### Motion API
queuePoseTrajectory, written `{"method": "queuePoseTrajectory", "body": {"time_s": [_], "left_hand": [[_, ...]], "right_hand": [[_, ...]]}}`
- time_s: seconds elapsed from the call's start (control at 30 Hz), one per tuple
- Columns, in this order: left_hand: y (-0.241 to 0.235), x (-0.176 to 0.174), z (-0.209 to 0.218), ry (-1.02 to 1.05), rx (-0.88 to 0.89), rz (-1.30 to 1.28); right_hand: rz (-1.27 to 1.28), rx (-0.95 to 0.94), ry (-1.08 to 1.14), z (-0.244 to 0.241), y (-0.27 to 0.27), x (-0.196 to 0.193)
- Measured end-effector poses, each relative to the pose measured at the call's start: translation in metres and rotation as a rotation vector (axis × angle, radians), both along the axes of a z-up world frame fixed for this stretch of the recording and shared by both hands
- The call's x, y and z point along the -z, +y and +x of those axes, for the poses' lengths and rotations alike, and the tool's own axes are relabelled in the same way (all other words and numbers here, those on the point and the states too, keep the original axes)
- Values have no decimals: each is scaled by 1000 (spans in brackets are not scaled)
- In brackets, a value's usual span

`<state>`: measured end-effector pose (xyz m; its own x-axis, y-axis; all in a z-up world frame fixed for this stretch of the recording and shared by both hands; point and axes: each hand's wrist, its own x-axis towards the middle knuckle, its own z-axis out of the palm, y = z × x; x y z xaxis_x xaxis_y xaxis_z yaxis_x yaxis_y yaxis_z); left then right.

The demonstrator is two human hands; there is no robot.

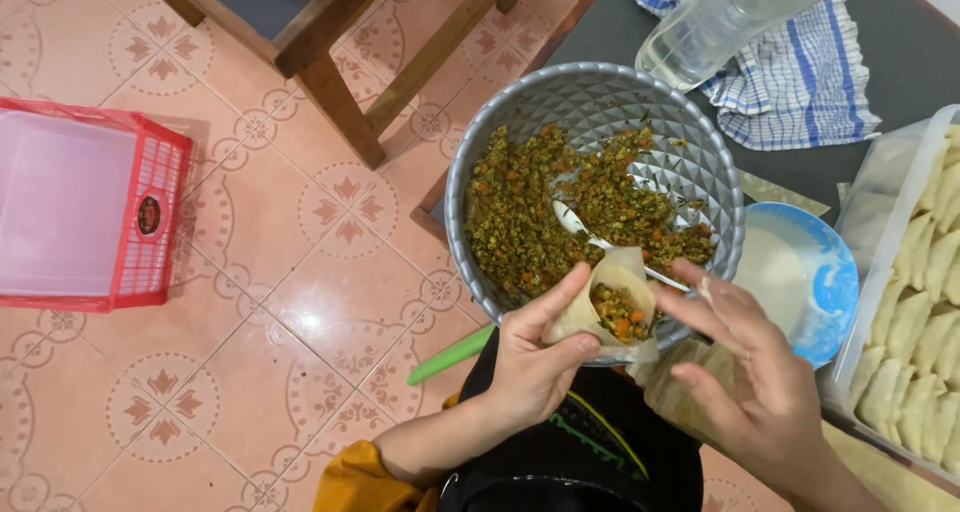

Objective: Folding and filling triangular dumpling wrappers with a vegetable mixture and sealing them with a slurry.

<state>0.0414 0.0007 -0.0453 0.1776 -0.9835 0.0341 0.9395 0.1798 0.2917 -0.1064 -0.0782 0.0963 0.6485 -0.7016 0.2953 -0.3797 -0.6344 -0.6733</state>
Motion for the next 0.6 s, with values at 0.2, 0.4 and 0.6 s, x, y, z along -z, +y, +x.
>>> {"method": "queuePoseTrajectory", "body": {"time_s": [0.2,0.4,0.6], "left_hand": [[12,9,-1,-122,128,-87],[-1,-32,7,131,344,81],[-2,-34,5,133,309,108]], "right_hand": [[-198,-254,-15,-20,-2,30],[-281,-156,32,-45,10,36],[247,113,-50,-28,45,51]]}}
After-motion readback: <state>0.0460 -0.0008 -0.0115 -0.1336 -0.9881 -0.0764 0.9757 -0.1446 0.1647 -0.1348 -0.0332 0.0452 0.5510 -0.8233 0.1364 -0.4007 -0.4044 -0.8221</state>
